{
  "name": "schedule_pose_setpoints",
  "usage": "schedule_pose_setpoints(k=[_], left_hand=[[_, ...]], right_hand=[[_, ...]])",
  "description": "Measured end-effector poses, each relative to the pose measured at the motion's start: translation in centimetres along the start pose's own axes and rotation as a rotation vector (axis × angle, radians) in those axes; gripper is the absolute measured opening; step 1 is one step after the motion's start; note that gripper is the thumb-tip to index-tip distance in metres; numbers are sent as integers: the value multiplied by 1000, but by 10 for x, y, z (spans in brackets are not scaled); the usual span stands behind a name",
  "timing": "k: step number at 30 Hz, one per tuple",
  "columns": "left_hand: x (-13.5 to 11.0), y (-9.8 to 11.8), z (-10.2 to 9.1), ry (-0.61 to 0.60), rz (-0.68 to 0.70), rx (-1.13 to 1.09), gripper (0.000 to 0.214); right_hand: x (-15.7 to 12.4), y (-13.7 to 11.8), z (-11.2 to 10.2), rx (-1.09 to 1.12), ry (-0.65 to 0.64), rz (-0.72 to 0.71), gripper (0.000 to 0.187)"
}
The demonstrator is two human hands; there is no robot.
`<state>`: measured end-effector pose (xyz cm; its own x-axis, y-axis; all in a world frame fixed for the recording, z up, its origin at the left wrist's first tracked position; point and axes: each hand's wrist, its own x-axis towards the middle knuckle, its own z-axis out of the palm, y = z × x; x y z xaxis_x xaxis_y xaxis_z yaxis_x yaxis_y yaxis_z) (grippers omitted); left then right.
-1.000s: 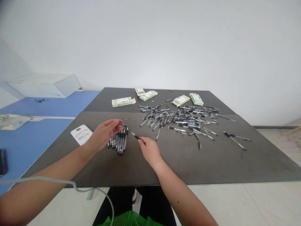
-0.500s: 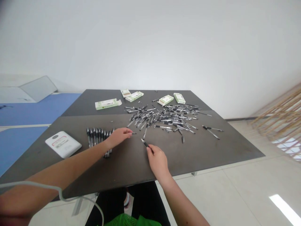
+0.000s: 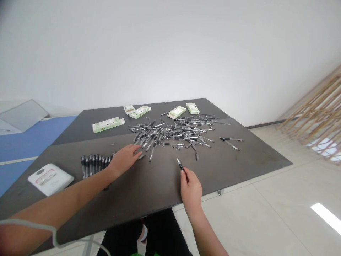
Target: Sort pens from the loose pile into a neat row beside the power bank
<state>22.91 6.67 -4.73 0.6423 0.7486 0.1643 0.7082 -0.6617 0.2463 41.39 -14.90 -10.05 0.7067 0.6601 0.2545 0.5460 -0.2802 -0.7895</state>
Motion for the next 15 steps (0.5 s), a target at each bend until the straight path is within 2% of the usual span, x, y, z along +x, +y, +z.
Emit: schedule_pose_setpoints(k=[7, 11, 15], left_hand=[[70, 3, -12, 22, -132, -103, 37], [106, -2, -9, 68, -159, -82, 38], [130, 1, -1, 77, -161, -111, 36]], right_hand=[[-7, 0, 6, -36, 51, -93, 33], [-8, -1, 7, -46, 38, -117, 31], [-9, -3, 7, -45, 39, -130, 31]])
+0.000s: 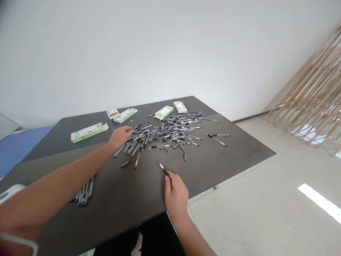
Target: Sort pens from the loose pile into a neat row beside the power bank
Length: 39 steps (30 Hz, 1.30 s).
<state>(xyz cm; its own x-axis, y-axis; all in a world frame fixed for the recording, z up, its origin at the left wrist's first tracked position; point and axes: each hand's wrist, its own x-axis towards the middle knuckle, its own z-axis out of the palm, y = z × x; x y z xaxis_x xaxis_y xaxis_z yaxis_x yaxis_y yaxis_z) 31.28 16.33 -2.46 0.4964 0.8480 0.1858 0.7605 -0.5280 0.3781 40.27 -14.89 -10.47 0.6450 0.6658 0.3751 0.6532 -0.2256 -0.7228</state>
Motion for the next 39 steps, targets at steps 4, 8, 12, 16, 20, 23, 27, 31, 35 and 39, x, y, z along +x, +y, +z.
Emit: schedule_pose_setpoints(k=[4, 8, 12, 16, 20, 23, 27, 31, 35, 39], left_hand=[[8, 18, 14, -36, 89, -75, 34], [3, 47, 34, -109, 251, -122, 31], [-13, 86, 57, -192, 487, -119, 29], [-31, 122, 79, -215, 588, -45, 28], [-42, 142, 95, -177, 541, 62, 26], [-47, 148, 98, -183, 529, 73, 21], [-51, 145, 84, -181, 532, 62, 18], [-66, 121, 46, -250, 521, -109, 16], [-110, 81, -2, -392, 355, -407, 16], [-166, 51, -35, -372, 191, -540, 17]], right_hand=[[-1, -2, 0, 12, 13, -4, 30], [-2, -4, 0, 14, 32, 0, 29], [-3, -6, -1, 25, 59, 10, 29], [-4, -6, 0, 52, 110, 16, 30], [-4, -5, 1, 48, 129, 22, 29], [-4, -5, 1, 56, 136, 18, 29], [-4, -4, 1, 84, 142, 21, 30], [0, -3, -5, 127, 138, 26, 30], [7, -10, -23, 115, 35, -15, 29], [11, -24, -43, 8, -140, -202, 29]])
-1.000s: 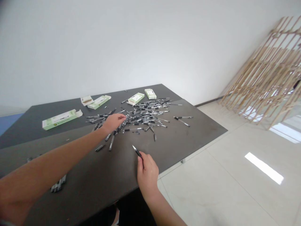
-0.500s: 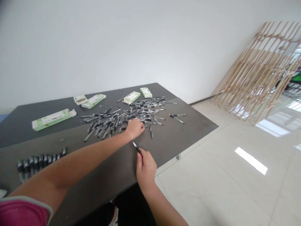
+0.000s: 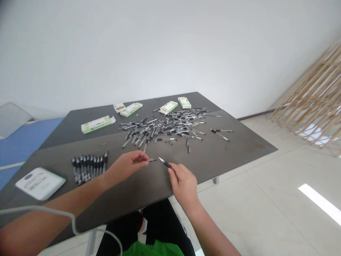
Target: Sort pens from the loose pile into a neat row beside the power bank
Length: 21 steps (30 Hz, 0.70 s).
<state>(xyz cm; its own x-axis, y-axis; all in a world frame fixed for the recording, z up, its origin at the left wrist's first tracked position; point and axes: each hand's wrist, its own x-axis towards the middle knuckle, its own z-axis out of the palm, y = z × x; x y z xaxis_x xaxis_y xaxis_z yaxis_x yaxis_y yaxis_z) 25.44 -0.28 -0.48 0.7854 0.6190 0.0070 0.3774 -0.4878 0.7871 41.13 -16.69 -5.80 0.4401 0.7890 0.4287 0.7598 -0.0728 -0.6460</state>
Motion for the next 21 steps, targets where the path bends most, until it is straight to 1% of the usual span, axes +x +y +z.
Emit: schedule_pose_setpoints(k=[3, 6, 10, 14, 17, 21], left_hand=[[-33, -3, -3, 57, -64, -48, 18], [-49, -6, -3, 104, -94, -71, 19], [-59, -7, -5, 119, -74, -79, 18], [-66, -5, -7, 123, -24, -56, 20], [-70, -3, -6, 103, 13, -49, 20], [-75, -1, -1, 79, -18, -138, 23]], right_hand=[[0, -11, -7, -91, -101, -135, 31], [-3, -21, -9, -144, -163, -215, 32], [-5, -28, -11, -175, -196, -273, 31], [-6, -32, -13, -198, -232, -333, 29], [-8, -36, -11, -203, -237, -383, 28], [-15, -42, -2, -181, -210, -401, 27]])
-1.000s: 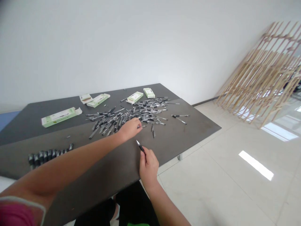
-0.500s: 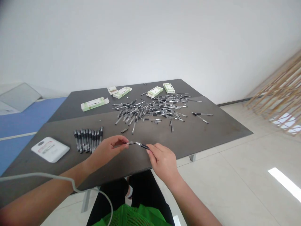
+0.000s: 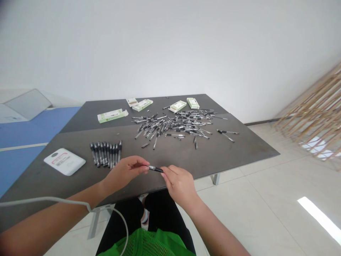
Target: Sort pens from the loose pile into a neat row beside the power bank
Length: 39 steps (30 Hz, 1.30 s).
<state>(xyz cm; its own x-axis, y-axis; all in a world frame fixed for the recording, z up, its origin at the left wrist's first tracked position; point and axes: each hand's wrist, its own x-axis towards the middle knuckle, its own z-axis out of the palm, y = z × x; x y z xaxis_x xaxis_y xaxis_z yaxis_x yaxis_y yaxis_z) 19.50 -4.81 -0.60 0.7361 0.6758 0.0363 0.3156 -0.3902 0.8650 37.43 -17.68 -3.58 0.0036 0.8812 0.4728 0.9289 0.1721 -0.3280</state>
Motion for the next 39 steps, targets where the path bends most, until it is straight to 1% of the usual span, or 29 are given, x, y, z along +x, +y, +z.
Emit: schedule_pose_setpoints(k=[4, 8, 11, 13, 14, 15, 17, 18, 20, 21, 22, 24, 26, 28, 30, 32, 35, 37, 39], left_hand=[[0, 3, 2, -1, -22, -54, 23], [7, 8, -4, 10, -19, -71, 25], [14, 5, -13, 3, -3, -77, 31], [15, -4, -24, 16, -4, -60, 37], [13, -10, -30, 46, -16, -38, 39], [11, -18, -37, 99, -38, -6, 39], [3, -36, -53, 268, -103, 68, 38], [-3, -45, -61, 374, -138, 94, 37], [-16, -61, -74, 585, -204, 116, 37], [-23, -69, -80, 667, -230, 117, 37], [-29, -75, -84, 728, -249, 112, 37], [-40, -85, -88, 789, -267, 96, 38], [-49, -91, -88, 791, -276, 77, 38], [-55, -92, -87, 767, -286, 64, 37], [-58, -90, -87, 731, -292, 72, 37], [-57, -85, -88, 703, -288, 102, 37], [-49, -77, -91, 677, -262, 151, 37], [-37, -73, -91, 643, -230, 159, 38], [-22, -71, -89, 579, -186, 167, 39]], right_hand=[[0, -6, 6, 104, 21, 50, 27], [9, -7, 12, 266, 32, 146, 27], [20, -7, 22, 444, 30, 232, 26], [27, -6, 32, 550, -3, 329, 25], [32, -5, 38, 585, -32, 389, 25], [37, -5, 44, 606, -69, 445, 26], [50, -8, 57, 613, -164, 499, 26], [58, -10, 64, 606, -214, 486, 26], [77, -18, 81, 558, -316, 417, 26], [86, -24, 90, 515, -362, 384, 27], [95, -30, 100, 456, -402, 372, 28], [112, -44, 117, 401, -442, 373, 27], [124, -57, 130, 366, -454, 380, 27], [130, -66, 136, 340, -455, 358, 32], [129, -70, 136, 328, -439, 309, 36], [123, -67, 132, 339, -404, 258, 39], [105, -50, 124, 390, -325, 226, 36], [90, -30, 115, 405, -255, 223, 30], [76, -5, 102, 387, -183, 251, 23]])
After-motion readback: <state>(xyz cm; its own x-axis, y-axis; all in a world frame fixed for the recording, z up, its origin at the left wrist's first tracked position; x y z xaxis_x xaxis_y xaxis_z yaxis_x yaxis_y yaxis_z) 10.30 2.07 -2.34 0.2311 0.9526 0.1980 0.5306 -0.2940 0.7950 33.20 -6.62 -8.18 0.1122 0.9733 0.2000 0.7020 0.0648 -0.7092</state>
